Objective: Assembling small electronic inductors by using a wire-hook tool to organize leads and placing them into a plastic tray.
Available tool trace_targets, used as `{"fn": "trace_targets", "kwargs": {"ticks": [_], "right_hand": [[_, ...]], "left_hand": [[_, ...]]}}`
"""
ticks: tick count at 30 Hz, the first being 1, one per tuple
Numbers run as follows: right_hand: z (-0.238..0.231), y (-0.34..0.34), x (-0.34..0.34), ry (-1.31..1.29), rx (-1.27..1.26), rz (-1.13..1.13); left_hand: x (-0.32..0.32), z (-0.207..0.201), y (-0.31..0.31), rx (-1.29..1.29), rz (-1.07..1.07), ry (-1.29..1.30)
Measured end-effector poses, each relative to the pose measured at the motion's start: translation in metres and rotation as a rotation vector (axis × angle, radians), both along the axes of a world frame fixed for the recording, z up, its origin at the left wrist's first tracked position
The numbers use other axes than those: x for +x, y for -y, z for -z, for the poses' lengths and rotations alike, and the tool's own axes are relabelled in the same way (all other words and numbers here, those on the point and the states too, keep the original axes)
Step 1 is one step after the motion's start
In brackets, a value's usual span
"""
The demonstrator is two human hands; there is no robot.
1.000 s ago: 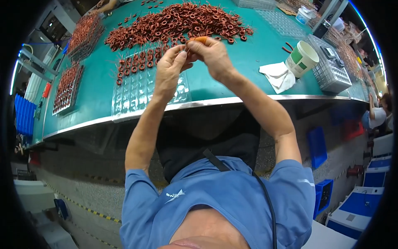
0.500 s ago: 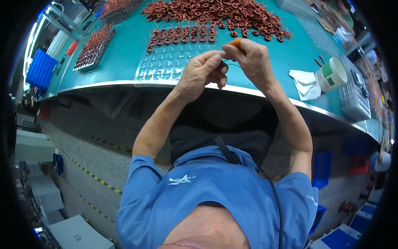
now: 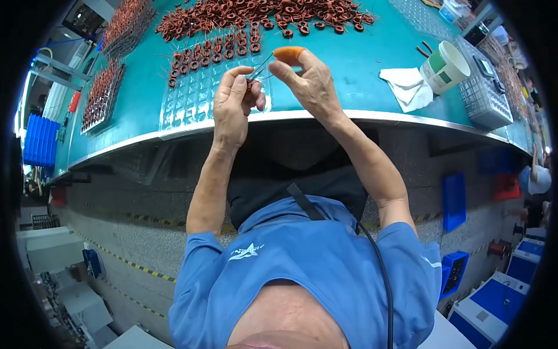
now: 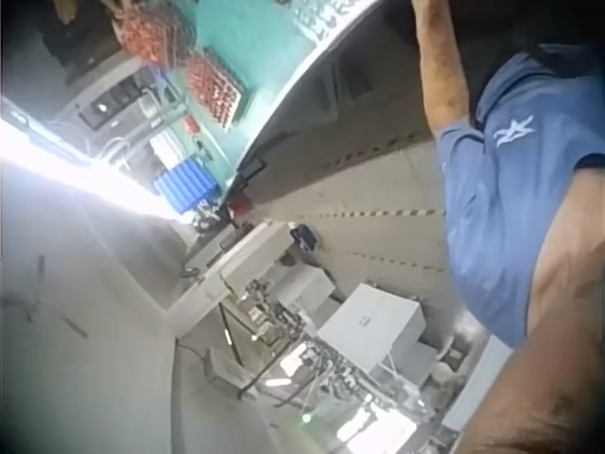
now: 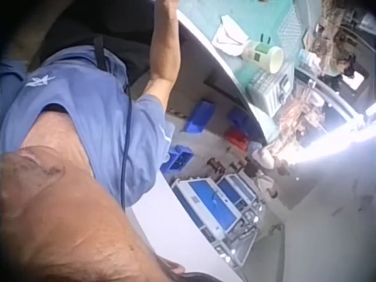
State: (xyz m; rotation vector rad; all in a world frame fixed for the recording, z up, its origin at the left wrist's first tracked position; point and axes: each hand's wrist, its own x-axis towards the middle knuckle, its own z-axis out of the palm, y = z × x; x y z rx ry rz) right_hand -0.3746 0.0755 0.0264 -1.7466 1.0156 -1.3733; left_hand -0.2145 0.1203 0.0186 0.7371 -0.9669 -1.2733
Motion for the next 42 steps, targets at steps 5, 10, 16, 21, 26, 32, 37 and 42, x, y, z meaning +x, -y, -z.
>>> {"fn": "trace_targets", "kwargs": {"ticks": [5,10,16,21,26,32,37,42], "right_hand": [[0.016,-0.001,-0.001,0.078,0.194,-0.157],[0.001,-0.016,0.01,0.21,0.268,-0.149],[0.005,-0.012,-0.003,0.354,0.47,-0.271],[0.007,-0.013,0.003,0.222,0.295,-0.196],[0.014,-0.009,0.0,0.225,0.329,-0.16],[0.016,-0.007,-0.001,0.357,0.524,-0.356],[0.012,-0.01,-0.002,0.207,0.354,-0.291],[0.01,-0.009,-0.003,0.098,0.106,0.054]], "left_hand": [[0.007,-0.001,-0.001,-0.098,0.027,0.178],[0.008,0.001,-0.002,-0.167,-0.057,0.465],[0.01,0.007,-0.012,-0.161,-0.122,0.61],[0.026,0.006,-0.014,0.067,0.112,0.268],[0.025,0.006,-0.014,0.159,0.165,0.261],[0.022,0.013,-0.015,0.172,0.267,0.148],[0.02,0.016,-0.021,-0.003,0.275,0.192],[0.015,0.007,-0.015,-0.047,0.07,0.263]]}}
